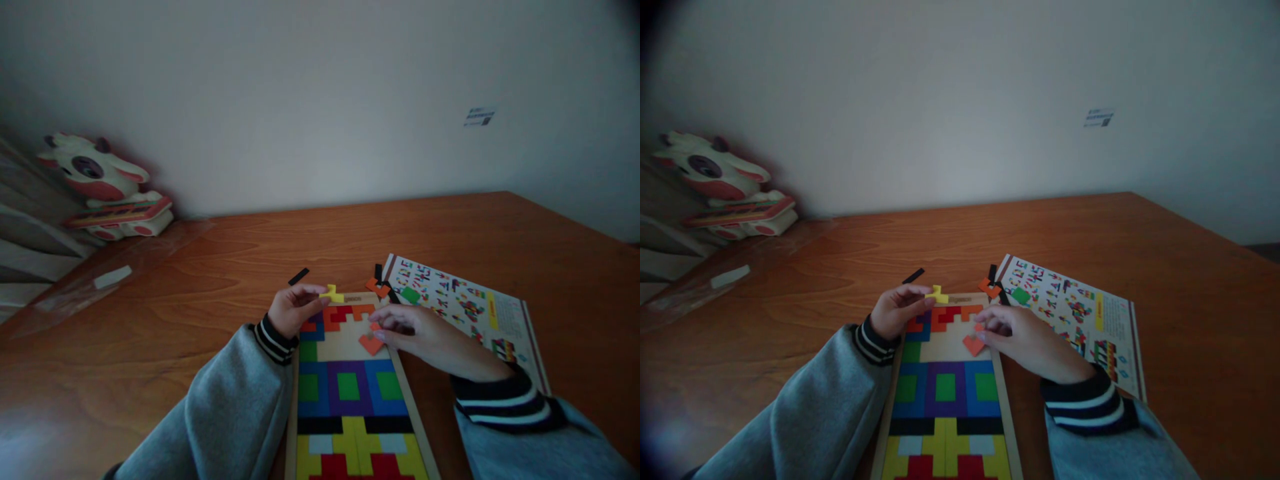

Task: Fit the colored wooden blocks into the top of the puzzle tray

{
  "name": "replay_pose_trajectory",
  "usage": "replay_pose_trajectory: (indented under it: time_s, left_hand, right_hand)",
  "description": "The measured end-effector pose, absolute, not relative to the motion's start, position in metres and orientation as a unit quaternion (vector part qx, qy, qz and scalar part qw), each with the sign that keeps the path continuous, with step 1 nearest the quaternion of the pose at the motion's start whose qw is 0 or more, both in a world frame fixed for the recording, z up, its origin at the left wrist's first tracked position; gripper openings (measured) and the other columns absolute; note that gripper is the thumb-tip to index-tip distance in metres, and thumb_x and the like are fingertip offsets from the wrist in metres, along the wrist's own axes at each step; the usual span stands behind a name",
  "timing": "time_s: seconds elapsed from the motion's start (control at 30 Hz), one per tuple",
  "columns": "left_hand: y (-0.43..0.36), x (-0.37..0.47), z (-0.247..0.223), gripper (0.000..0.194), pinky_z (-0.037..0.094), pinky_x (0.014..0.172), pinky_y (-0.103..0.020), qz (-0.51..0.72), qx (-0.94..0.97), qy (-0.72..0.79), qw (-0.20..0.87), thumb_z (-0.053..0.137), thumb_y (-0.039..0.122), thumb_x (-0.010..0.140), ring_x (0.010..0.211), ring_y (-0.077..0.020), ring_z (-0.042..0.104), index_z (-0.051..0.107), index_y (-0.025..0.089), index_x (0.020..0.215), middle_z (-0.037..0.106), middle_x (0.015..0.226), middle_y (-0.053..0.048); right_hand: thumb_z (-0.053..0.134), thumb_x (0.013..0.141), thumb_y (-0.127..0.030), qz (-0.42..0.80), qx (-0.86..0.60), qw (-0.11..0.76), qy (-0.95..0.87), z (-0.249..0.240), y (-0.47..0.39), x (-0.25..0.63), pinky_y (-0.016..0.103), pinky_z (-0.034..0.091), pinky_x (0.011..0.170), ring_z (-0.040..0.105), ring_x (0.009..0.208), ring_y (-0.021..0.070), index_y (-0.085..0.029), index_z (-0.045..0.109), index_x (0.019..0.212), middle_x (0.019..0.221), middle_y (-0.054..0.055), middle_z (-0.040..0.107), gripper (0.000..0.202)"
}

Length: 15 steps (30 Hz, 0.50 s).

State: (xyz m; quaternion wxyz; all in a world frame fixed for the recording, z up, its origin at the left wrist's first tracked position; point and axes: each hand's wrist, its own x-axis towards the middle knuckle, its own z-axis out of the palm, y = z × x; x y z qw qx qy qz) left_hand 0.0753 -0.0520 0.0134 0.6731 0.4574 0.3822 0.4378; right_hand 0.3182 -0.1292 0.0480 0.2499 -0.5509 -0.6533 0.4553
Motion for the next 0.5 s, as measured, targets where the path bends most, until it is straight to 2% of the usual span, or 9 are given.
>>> replay_pose_trajectory:
  time_s: [0.1, 0.3, 0.4, 0.5]
  left_hand:
    - [-0.051, 0.076, 0.013, 0.028, 0.057, 0.064, -0.018, 0.452, 0.466, 0.364, 0.668, 0.084, 0.02, 0.062, 0.069, -0.0102, 0.069, 0.069, 0.012, 0.084, 0.073, 0.079, -0.002]
    - [-0.048, 0.074, 0.011, 0.037, 0.058, 0.069, -0.021, 0.449, 0.502, 0.353, 0.65, 0.085, 0.019, 0.06, 0.071, -0.0118, 0.07, 0.068, 0.013, 0.092, 0.073, 0.08, -0.003]
    - [-0.05, 0.072, 0.014, 0.024, 0.059, 0.074, -0.025, 0.43, 0.536, 0.345, 0.64, 0.082, 0.023, 0.066, 0.074, -0.0141, 0.071, 0.071, 0.012, 0.085, 0.074, 0.084, -0.005]
    - [-0.054, 0.072, 0.021, 0.018, 0.057, 0.086, -0.031, 0.415, 0.578, 0.305, 0.633, 0.082, 0.024, 0.066, 0.091, -0.0197, 0.07, 0.074, 0.013, 0.077, 0.073, 0.101, -0.009]
  right_hand:
    - [0.061, 0.086, -0.036, 0.474, -0.541, 0.268, -0.641, 0.047, -0.127, 0.319, 0.033, 0.052, 0.075, 0.065, 0.084, 0.0186, -0.02, 0.064, 0.097, 0.09, 0.005, 0.069, 0.021]
    - [0.059, 0.086, -0.041, 0.462, -0.549, 0.395, -0.574, 0.043, -0.119, 0.32, 0.031, 0.054, 0.071, 0.066, 0.077, 0.0163, -0.021, 0.055, 0.104, 0.09, 0.004, 0.066, 0.027]
    - [0.061, 0.083, -0.043, 0.441, -0.553, 0.436, -0.557, 0.046, -0.116, 0.311, 0.033, 0.055, 0.075, 0.067, 0.08, 0.0176, -0.021, 0.056, 0.098, 0.092, 0.005, 0.068, 0.026]
    - [0.062, 0.083, -0.04, 0.443, -0.524, 0.455, -0.567, 0.05, -0.115, 0.297, 0.034, 0.055, 0.077, 0.067, 0.084, 0.0183, -0.021, 0.056, 0.098, 0.094, 0.006, 0.068, 0.025]
